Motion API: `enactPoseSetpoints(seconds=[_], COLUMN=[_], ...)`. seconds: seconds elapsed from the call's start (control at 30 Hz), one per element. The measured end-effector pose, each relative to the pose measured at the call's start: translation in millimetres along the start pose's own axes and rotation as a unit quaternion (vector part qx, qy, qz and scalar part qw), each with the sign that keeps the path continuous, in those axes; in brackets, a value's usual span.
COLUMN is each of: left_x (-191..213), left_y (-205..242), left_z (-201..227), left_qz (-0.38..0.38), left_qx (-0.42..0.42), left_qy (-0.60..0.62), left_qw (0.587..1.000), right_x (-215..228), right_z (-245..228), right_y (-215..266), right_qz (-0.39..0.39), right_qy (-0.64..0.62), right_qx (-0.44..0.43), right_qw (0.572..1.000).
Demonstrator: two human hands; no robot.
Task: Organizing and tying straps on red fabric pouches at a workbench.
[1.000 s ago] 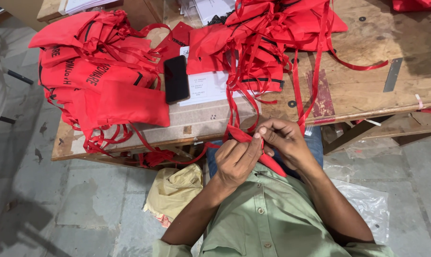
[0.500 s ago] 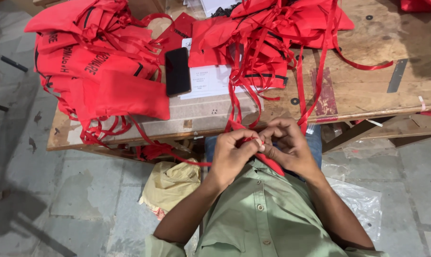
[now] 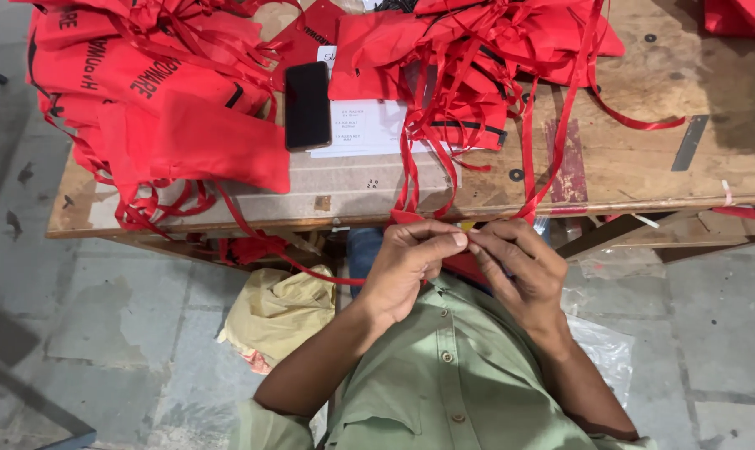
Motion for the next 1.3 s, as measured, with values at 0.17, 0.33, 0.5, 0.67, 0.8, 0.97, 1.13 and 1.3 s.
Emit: enactPoseSetpoints(seconds=[0.17,0.33,0.5,0.67,0.8,0.97,1.13,1.3], left_x=[-2.3,10.1,8.1,-9.1,-9.3,-23.0,-23.7,-13.6], left_y=[5.1,3.6,3.8,0.7,-3.8,6.1,4.6,3.0], left_z=[14.9,19.4,1.0,1.5,2.5,29.9,32.3,31.7], left_qz=[-0.008,0.008,0.031,0.060,0.017,-0.121,-0.115,-0.109], left_qx=[-0.082,-0.078,0.034,0.025,-0.103,-0.261,-0.182,-0.228], left_qy=[-0.078,-0.097,0.077,0.153,-0.042,-0.259,-0.349,-0.338], left_qw=[0.994,0.992,0.996,0.986,0.994,0.922,0.912,0.907], right_x=[2.5,-0.8,-2.0,0.2,-0.8,7.7,-3.3,-16.1], right_z=[13.1,26.5,29.8,5.4,-16.5,-24.5,25.3,62.8], right_y=[2.2,2.5,5.4,2.7,-6.9,-17.5,-15.9,2.9], right_qz=[0.030,0.042,0.051,0.018,-0.036,-0.027,-0.136,-0.156], right_qy=[0.011,-0.047,-0.036,0.035,0.063,0.108,-0.063,-0.265], right_qx=[-0.028,-0.122,-0.115,-0.047,-0.006,0.014,-0.113,-0.231], right_qw=[0.999,0.991,0.991,0.998,0.997,0.994,0.982,0.923])
Point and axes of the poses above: each hand's wrist, its own y-axis away from the middle knuckle, its own x-axis out of the back of the hand, z = x × y, the point moved 7 cm from there along -y, towards the middle knuckle, and after that the axes turned 10 degrees about -x, right-handed, at the moved point
